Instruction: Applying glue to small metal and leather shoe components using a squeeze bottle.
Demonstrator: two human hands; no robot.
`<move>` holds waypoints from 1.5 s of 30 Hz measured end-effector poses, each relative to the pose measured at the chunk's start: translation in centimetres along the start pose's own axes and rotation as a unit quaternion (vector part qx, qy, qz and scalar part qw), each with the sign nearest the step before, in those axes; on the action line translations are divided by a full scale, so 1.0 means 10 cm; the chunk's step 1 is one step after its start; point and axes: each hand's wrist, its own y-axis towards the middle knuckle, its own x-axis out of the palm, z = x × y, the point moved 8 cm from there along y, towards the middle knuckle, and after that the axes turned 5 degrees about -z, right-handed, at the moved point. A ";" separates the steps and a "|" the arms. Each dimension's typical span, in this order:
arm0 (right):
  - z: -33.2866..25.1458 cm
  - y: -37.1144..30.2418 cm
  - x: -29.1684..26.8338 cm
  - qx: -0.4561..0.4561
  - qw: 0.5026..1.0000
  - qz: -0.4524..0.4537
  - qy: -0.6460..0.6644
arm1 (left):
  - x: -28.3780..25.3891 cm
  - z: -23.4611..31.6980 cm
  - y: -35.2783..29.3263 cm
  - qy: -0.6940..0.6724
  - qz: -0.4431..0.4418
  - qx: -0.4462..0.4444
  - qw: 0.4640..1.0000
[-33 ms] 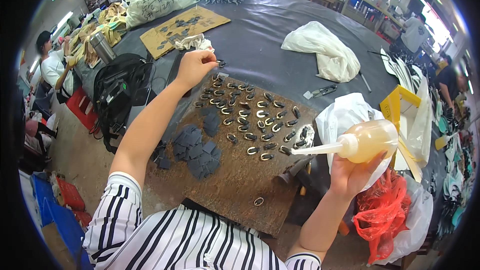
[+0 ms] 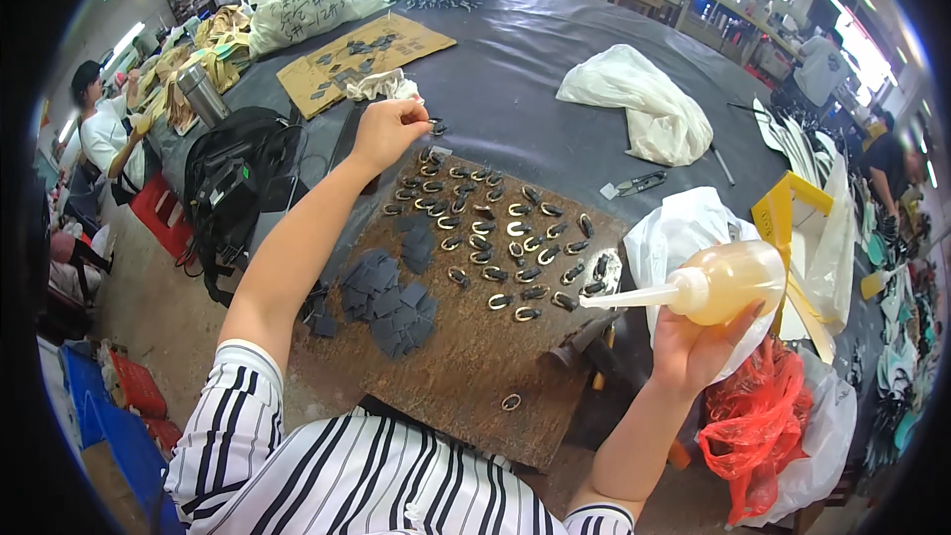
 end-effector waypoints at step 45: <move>-0.01 0.09 -0.37 -0.006 0.995 0.083 -0.061 | 0.72 2.06 -2.05 -0.056 -0.373 0.336 0.863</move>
